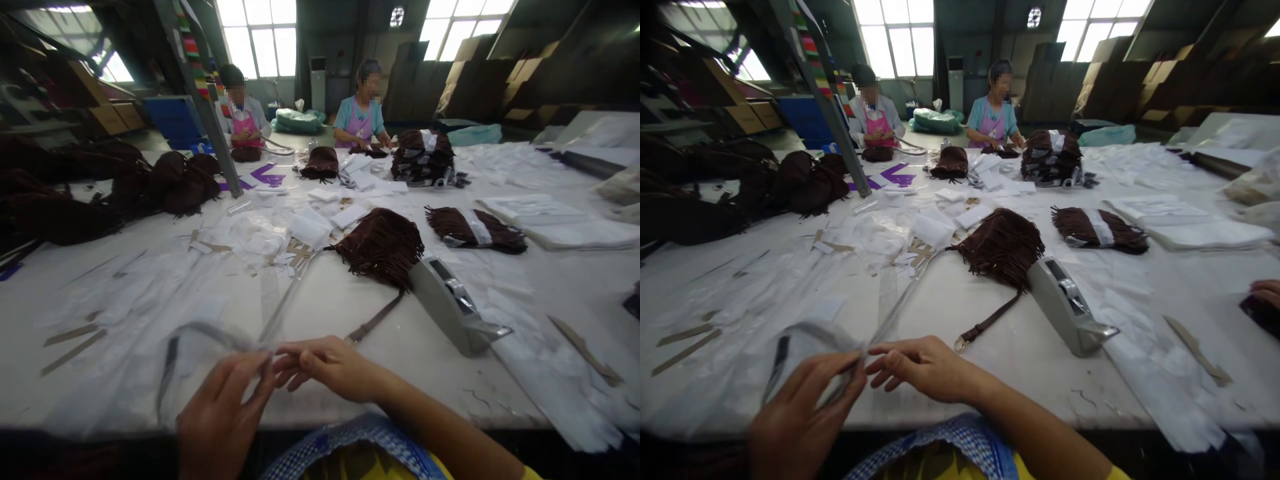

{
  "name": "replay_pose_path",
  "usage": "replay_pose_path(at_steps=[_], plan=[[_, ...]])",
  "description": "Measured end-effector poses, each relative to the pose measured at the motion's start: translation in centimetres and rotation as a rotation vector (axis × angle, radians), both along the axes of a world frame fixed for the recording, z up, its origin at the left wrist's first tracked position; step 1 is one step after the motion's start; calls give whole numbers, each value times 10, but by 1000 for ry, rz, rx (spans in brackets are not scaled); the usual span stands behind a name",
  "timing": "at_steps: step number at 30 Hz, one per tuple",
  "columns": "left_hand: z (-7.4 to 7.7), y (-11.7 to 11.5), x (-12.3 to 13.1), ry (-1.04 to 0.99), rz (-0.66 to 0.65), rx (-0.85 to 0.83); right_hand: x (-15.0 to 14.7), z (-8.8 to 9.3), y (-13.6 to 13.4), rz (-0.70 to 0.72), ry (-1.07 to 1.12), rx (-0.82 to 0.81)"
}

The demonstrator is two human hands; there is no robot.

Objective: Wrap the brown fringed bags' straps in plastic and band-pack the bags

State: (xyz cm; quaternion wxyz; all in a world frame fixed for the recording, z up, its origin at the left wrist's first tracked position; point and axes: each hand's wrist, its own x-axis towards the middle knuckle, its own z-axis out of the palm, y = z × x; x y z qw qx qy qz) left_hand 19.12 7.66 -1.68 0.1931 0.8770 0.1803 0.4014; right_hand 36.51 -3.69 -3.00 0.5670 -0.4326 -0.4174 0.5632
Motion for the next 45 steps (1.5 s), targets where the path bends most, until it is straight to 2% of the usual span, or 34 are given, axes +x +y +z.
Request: replay_pose_path(at_steps=[1,3,8,10,13,16,18,21,23,26,28,30,33,35,37,38,40,42,43,45], plan=[[-9,-4,13,23,-9,100,-1,-3,-6,-52,18,-3],[-26,-14,38,31,-35,196,2,-10,-17,-167,5,-31],[-54,-50,69,35,-154,197,19,-26,-47,-417,-112,-168],[-62,-63,73,44,-190,165,25,-33,-58,-444,-107,-209],[-73,-79,73,67,-235,124,33,-46,-71,-394,-43,-221],[-75,-85,68,91,-372,78,42,-59,-81,-345,-54,-210],[-69,-80,64,115,-432,46,48,-64,-88,-297,-100,-186],[-52,-59,62,220,-283,-19,60,-63,-97,-205,-338,-89],[-43,-39,61,409,-216,-115,71,-56,-103,-181,-610,12],[-40,-10,54,744,-274,-220,91,-45,-110,-140,-983,129],[-43,6,43,905,-248,-203,103,-41,-115,-105,-1143,136],[-45,18,30,1030,-169,-128,114,-41,-122,-99,-1225,115],[-36,33,18,1125,47,38,125,-45,-131,-170,-1281,116],[-18,44,17,975,249,170,129,-47,-133,-264,-1297,148],[5,54,20,624,418,313,130,-46,-130,-375,-1289,218],[16,59,21,420,462,385,130,-44,-126,-426,-1283,261],[30,65,22,82,467,505,130,-41,-116,-507,-1284,340],[27,65,18,-99,425,551,134,-38,-105,-548,-1312,377],[17,62,12,-126,424,522,138,-38,-100,-558,-1343,375],[-16,48,-4,-32,437,358,148,-41,-92,-575,-1447,342]])
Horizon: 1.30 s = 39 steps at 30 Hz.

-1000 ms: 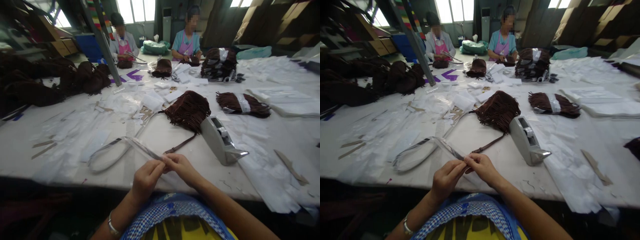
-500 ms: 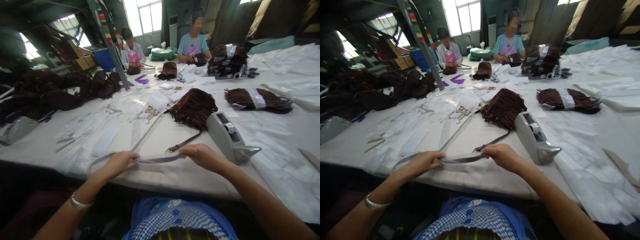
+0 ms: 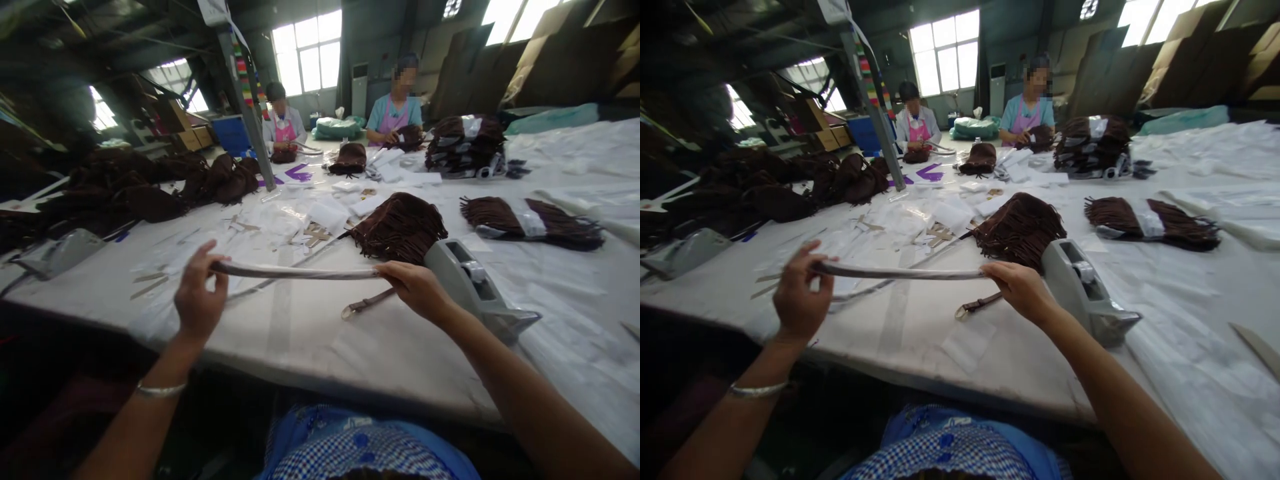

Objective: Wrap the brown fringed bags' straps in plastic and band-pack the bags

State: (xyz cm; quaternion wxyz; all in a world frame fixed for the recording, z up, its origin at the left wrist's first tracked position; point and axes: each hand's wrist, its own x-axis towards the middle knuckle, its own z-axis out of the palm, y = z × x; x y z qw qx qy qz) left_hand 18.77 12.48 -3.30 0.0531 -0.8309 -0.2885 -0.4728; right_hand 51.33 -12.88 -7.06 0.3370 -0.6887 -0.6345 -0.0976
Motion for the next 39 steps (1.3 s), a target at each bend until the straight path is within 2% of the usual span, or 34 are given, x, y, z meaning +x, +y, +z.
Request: replay_pose_path(at_steps=[1,2,4,5,7,9,11,15,17,19,22,24,27,29,32,36,39], plan=[[-21,-10,-10,77,18,-140,6,-2,3,-33,-49,-24],[-41,-21,-21,257,-27,-289,12,-5,5,-59,-94,-51],[-77,-45,-43,554,-184,-483,23,-10,8,-74,-151,-98],[-89,-55,-53,592,-221,-519,27,-13,9,-64,-165,-116],[-100,-68,-66,619,-192,-512,34,-17,15,-33,-182,-127],[-96,-68,-71,649,-80,-472,38,-19,26,2,-197,-120],[-85,-59,-70,739,-15,-470,40,-21,40,31,-217,-112],[-57,-43,-59,896,-84,-544,40,-24,68,70,-249,-174],[-47,-45,-48,855,-61,-537,38,-28,78,101,-223,-250],[-42,-54,-32,758,-24,-496,35,-34,83,124,-186,-307],[-52,-67,1,648,-79,-429,30,-46,87,136,-156,-329],[-67,-72,22,633,-163,-426,28,-54,86,130,-147,-318],[-90,-75,39,613,-190,-441,30,-66,81,97,-90,-256],[-101,-77,37,580,-177,-422,36,-73,76,55,-43,-212],[-110,-81,23,524,-177,-377,48,-85,70,-5,-10,-196],[-113,-84,3,492,-186,-349,58,-92,68,-14,-44,-200],[-109,-82,-2,515,-185,-362,48,-85,70,14,-80,-123]])
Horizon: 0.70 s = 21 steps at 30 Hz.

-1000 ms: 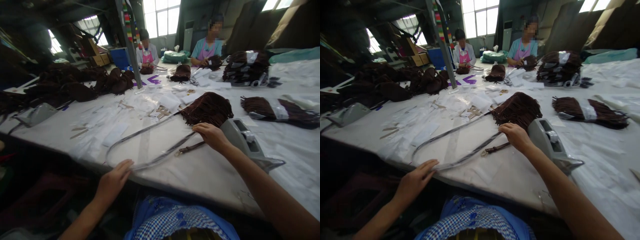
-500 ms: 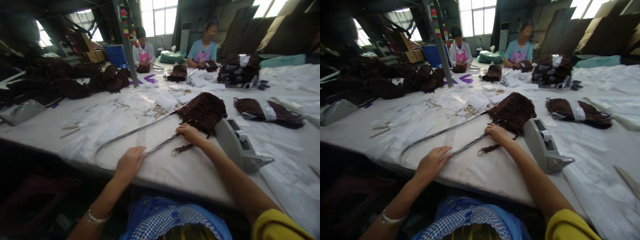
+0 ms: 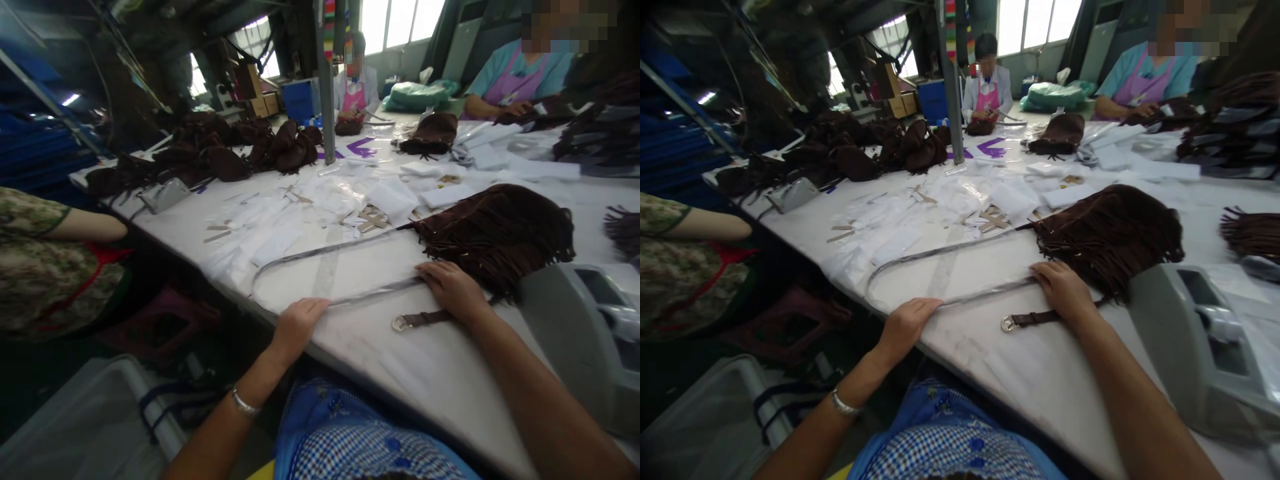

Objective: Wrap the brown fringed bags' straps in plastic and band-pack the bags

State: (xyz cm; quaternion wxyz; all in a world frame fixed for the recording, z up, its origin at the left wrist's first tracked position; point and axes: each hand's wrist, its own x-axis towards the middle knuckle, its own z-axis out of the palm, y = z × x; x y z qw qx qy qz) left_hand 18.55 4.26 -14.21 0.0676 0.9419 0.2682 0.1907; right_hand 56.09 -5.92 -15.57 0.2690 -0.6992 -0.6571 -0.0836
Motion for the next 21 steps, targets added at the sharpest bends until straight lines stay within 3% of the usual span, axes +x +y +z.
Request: replay_pose_path(at_steps=[4,8,12,15,17,21], plan=[[11,3,4,19,34,-44,-35,20,1,240,45,42],[18,7,9,46,-37,-199,-69,36,-2,480,129,-152],[26,19,10,56,-36,-372,-81,42,-5,537,181,-231],[40,39,14,102,-122,-506,-83,38,-3,533,178,-242],[48,61,22,117,-89,-440,-84,31,0,527,177,-217],[50,119,46,120,149,-156,-83,18,4,519,190,-163]])
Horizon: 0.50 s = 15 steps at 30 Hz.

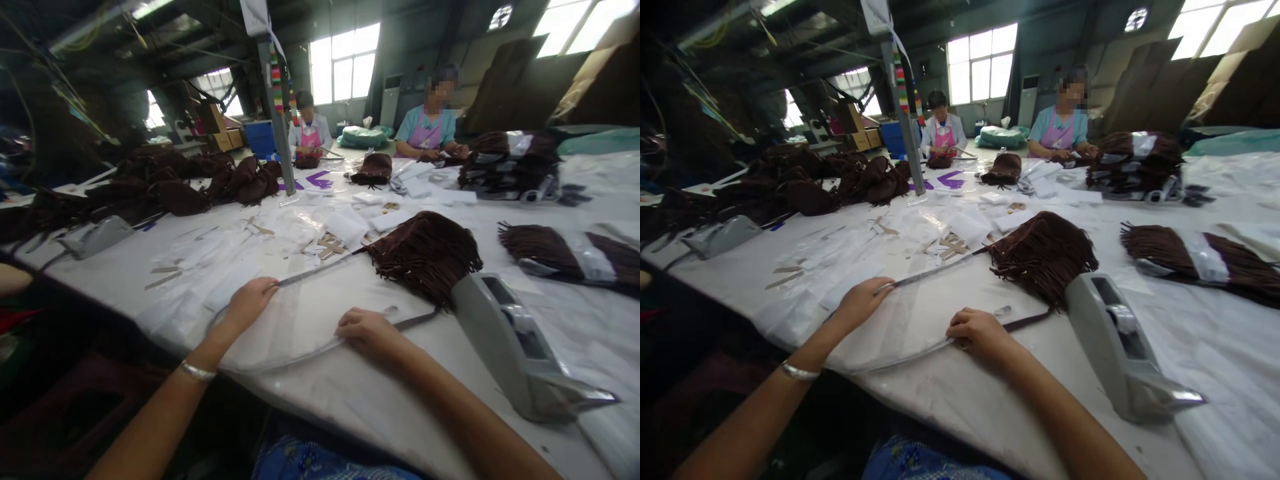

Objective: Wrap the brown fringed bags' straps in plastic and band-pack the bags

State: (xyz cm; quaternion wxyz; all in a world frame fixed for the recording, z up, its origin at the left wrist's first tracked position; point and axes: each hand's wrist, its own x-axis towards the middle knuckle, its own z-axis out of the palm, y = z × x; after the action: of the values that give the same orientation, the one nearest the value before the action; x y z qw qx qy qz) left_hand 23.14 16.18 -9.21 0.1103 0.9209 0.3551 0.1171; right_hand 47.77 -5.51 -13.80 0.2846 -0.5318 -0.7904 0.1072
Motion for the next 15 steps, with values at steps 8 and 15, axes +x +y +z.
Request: replay_pose_path(at_steps=[8,15], plan=[[-3,59,25,187,-33,69,0,2,-2,13,13,-5],[-3,56,28,143,32,258,0,1,-1,49,-19,-16]])
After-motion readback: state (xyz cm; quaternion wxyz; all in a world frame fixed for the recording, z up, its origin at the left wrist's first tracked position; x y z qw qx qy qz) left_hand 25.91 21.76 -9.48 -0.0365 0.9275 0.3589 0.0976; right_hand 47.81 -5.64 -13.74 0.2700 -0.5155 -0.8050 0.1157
